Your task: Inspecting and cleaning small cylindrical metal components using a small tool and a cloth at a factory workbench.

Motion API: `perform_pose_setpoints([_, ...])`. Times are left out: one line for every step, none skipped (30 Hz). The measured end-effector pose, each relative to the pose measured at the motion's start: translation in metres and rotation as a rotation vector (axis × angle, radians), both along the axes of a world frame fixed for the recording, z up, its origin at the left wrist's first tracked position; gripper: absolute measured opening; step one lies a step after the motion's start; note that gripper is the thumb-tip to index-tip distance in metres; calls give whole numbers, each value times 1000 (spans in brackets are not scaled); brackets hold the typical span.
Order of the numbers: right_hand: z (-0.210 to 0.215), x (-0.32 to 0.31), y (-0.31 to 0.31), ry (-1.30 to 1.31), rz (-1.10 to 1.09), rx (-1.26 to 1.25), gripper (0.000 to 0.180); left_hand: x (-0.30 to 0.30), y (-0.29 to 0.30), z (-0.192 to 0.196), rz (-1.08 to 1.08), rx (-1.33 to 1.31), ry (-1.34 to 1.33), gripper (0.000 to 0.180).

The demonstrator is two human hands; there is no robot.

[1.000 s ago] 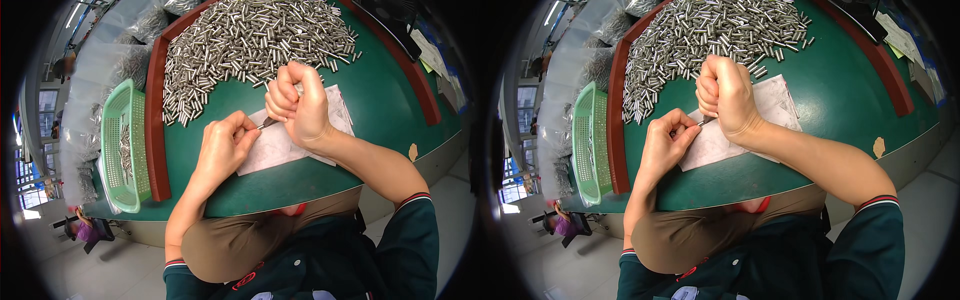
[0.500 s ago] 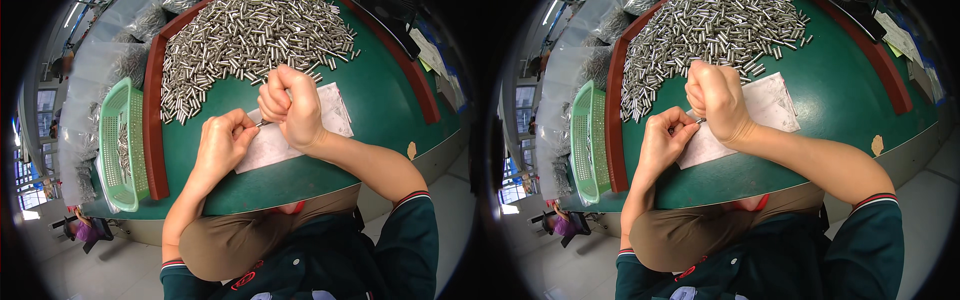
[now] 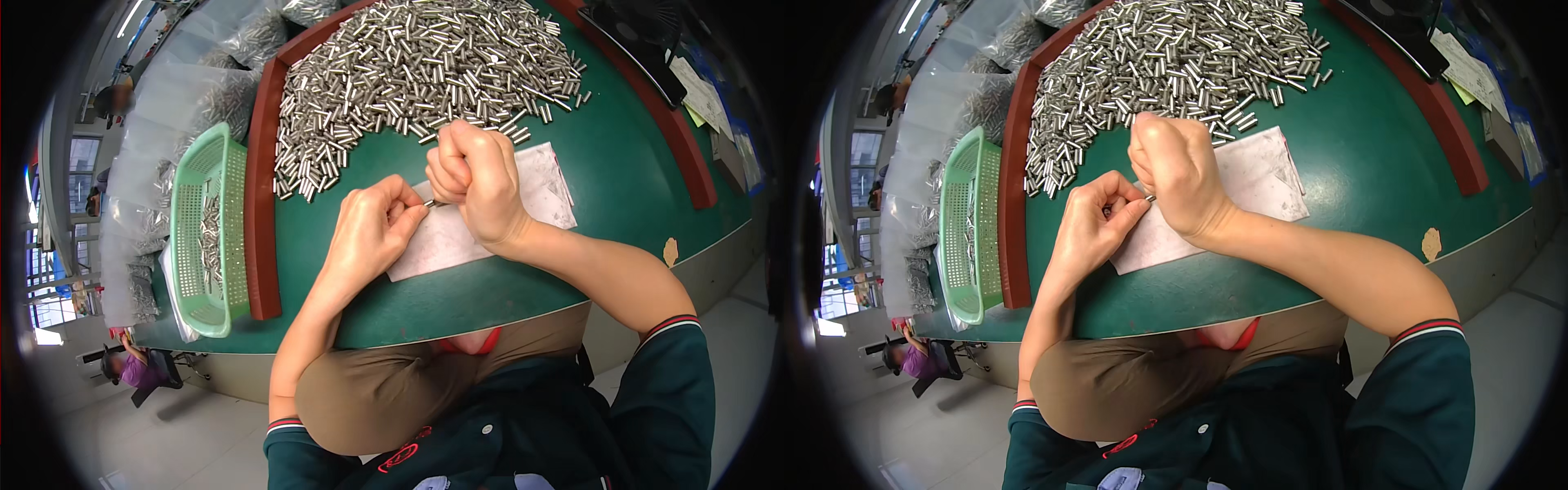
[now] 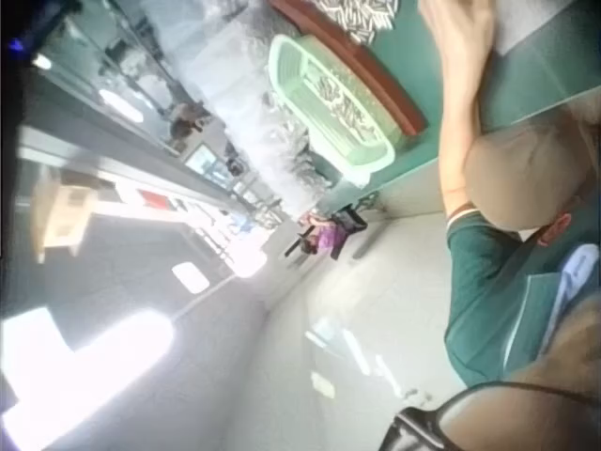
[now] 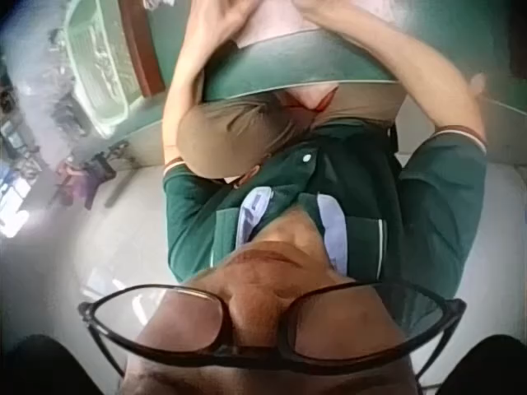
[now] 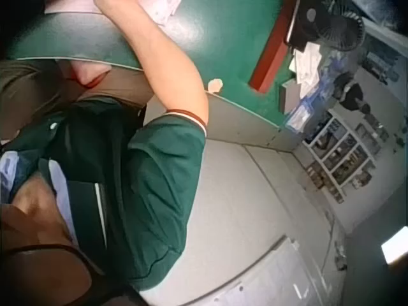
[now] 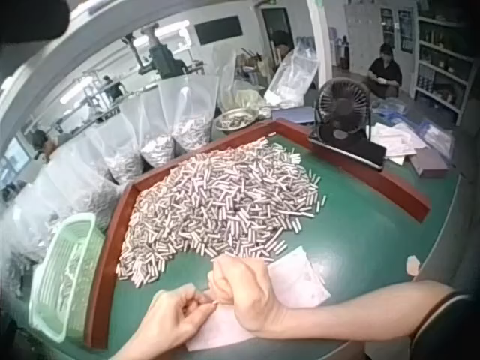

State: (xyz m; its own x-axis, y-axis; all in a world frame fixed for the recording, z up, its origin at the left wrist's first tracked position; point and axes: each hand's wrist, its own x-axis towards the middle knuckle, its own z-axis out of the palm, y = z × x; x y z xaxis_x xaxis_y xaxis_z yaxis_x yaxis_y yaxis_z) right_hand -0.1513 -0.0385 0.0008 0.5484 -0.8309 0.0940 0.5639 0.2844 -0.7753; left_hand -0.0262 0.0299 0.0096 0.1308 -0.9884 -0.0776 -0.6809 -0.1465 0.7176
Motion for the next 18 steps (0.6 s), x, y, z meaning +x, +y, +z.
perform_pose_setpoints([0, -1, -1, -3, 5, 20, 39, 3, 0, -1, 14, 10, 68, 10])
perform_pose_setpoints([-1, -3, -2, 4, 17, 19, 39, 6, -1, 1, 61, 48, 272, 11])
perform_pose_setpoints([-3, -5, -3, 12, 30, 18, 39, 10, -2, 1, 86, 59, 523, 11])
perform_pose_setpoints([-3, -5, -2, -1, 36, 31, 40, 16, -3, 3, 82, 113, 842, 11])
perform_pose_setpoints([-3, -5, -2, -5, 41, 31, 40, 22, -4, 3, 74, 167, 1162, 10])
perform_pose_setpoints([-3, -5, -2, -9, 45, 30, 40, 27, -6, -2, 27, 164, 1302, 11])
perform_pose_setpoints([-3, -5, -2, -46, 45, 55, 37, 30, -7, -6, 43, 170, 1358, 10])
perform_pose_setpoints([-3, -5, -2, -49, 52, 53, 37, 32, -7, -9, 58, 176, 1415, 10])
perform_pose_setpoints([-4, -4, -2, -53, 60, 61, 37, 34, -7, -11, 75, 182, 1433, 11])
perform_pose_setpoints([-4, -5, -2, -53, 63, 70, 37, 34, -8, -10, 75, 180, 1433, 11])
perform_pose_setpoints([-4, -4, -3, -53, 64, 70, 37, 34, -9, -10, 87, 186, 1420, 12])
perform_pose_setpoints([-4, -4, -3, -51, 65, 70, 37, 34, -9, -10, 100, 193, 1406, 14])
perform_pose_setpoints([-4, -4, -4, -49, 64, 69, 37, 34, -10, -10, 99, 194, 1406, 14])
perform_pose_setpoints([-4, -4, -5, -49, 63, 70, 37, 33, -10, -10, 95, 202, 1407, 16])
perform_pose_setpoints([-4, -4, -5, -28, 64, 57, 38, 33, -11, -10, 90, 210, 1408, 17])
perform_pose_setpoints([-3, -4, -6, -8, 68, 43, 39, 32, -11, -8, 92, 208, 1407, 17])
perform_pose_setpoints([-3, -4, -6, -9, 70, 43, 39, 31, -11, -6, 110, 213, 1387, 19])
perform_pose_setpoints([-3, -4, -5, -9, 72, 50, 39, 31, -11, -5, 128, 218, 1366, 20])
